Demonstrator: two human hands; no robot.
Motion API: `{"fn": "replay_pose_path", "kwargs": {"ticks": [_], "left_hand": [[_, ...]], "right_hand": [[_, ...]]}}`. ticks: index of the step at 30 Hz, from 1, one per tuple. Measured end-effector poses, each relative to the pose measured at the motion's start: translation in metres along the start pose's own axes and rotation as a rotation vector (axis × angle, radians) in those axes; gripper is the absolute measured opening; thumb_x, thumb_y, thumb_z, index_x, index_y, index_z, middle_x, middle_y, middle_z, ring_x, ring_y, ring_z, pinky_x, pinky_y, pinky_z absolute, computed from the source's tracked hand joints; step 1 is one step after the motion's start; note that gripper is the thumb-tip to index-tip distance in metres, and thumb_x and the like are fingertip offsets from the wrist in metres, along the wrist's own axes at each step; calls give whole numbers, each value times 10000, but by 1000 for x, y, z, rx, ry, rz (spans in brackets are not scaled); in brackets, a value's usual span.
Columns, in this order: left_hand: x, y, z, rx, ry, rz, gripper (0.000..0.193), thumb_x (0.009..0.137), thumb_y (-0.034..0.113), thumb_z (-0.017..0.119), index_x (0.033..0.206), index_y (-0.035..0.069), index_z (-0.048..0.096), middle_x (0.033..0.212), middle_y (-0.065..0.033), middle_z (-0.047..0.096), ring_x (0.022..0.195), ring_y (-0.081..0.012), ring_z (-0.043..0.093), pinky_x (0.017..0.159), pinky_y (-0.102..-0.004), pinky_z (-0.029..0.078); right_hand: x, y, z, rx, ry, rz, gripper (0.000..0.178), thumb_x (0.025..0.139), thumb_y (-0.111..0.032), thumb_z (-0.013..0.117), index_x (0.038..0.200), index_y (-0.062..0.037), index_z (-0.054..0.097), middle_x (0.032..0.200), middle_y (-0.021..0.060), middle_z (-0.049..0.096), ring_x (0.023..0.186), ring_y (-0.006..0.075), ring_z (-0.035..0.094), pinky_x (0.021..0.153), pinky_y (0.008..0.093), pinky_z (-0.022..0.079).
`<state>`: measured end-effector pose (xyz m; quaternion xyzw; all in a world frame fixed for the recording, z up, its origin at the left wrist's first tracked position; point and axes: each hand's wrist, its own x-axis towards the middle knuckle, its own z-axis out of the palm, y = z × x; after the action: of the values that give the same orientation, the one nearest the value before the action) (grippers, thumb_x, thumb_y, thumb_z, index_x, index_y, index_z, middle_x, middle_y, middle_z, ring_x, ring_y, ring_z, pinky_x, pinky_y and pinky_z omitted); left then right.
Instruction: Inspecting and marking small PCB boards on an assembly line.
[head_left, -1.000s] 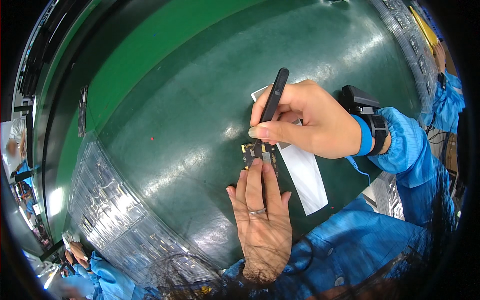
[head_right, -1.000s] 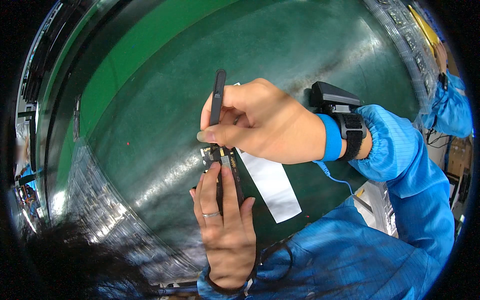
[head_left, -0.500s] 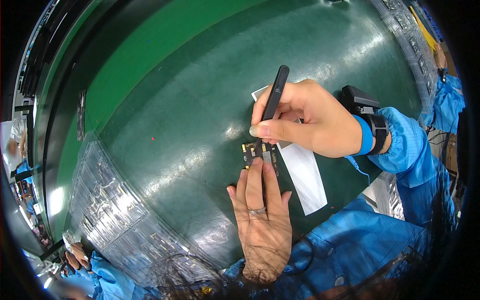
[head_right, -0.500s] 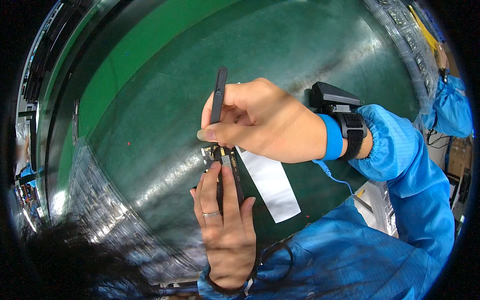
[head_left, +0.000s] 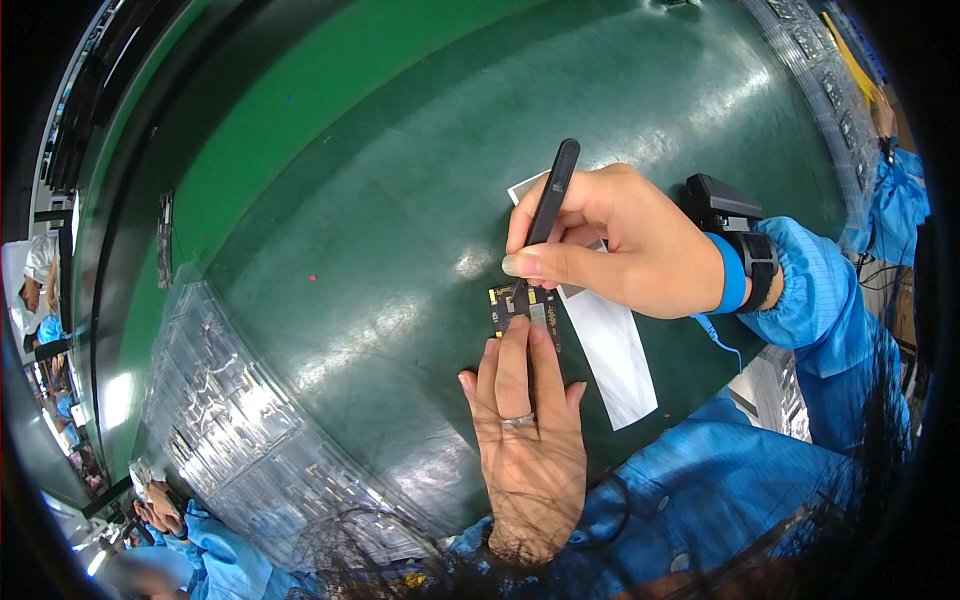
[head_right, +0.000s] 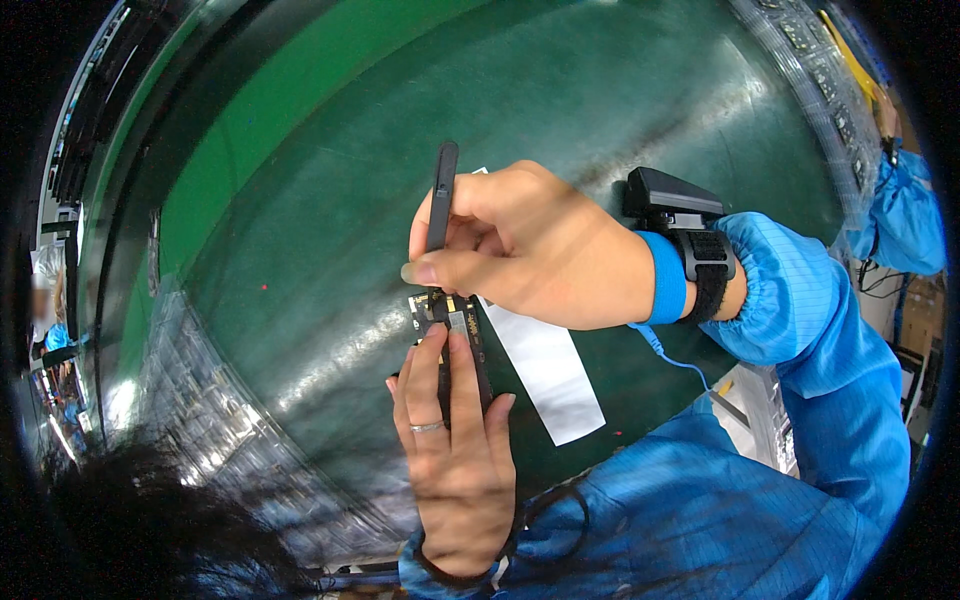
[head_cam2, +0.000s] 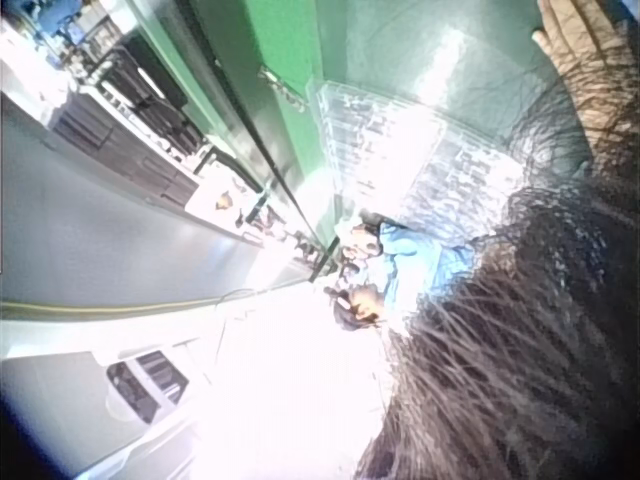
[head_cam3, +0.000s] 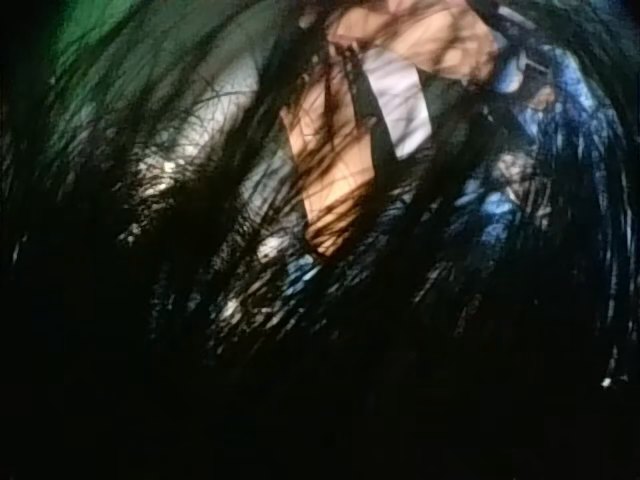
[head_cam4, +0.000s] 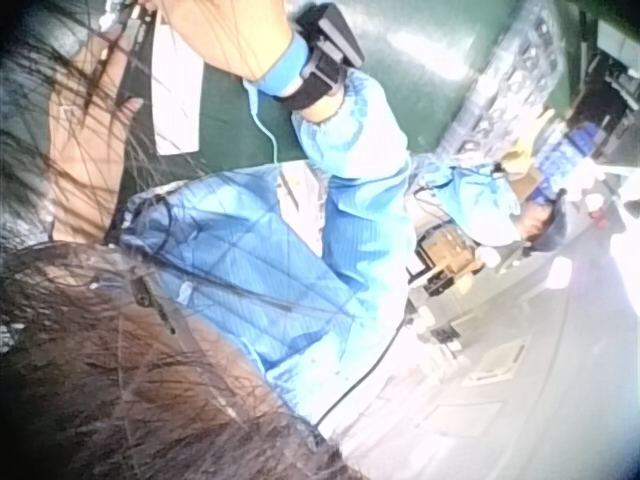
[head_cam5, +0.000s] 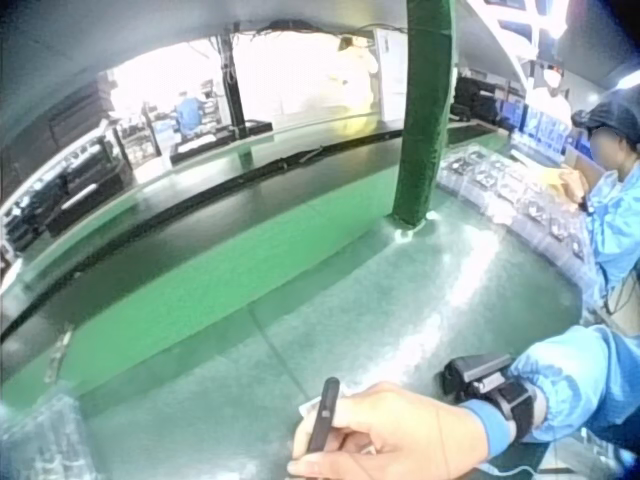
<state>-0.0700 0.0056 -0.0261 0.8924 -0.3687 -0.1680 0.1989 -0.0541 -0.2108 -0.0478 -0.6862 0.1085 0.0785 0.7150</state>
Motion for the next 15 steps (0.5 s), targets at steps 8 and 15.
{"fn": "replay_pose_path", "kwargs": {"ticks": [8, 15], "left_hand": [[0, 0, 1, 13, 0, -2, 727, 891, 154, 778, 1532, 2, 471, 1590, -146, 416, 1432, -360, 460, 1189, -608, 387], [-2, -1, 5, 37, 25, -6, 747, 876, 162, 792, 1536, 24, 470, 1602, -112, 390, 1453, -330, 418, 1203, -593, 380]], "right_hand": [[1, 6, 5, -13, 104, -115, 150, 971, -128, 757, 1014, 0, 689, 814, 72, 728, 740, 111, 676, 664, 275, 541], [0, 6, 2, -58, 29, -92, 126, 1003, -54, 694, 1095, 15, 641, 966, 72, 708, 906, 140, 715, 813, 297, 603]]}}
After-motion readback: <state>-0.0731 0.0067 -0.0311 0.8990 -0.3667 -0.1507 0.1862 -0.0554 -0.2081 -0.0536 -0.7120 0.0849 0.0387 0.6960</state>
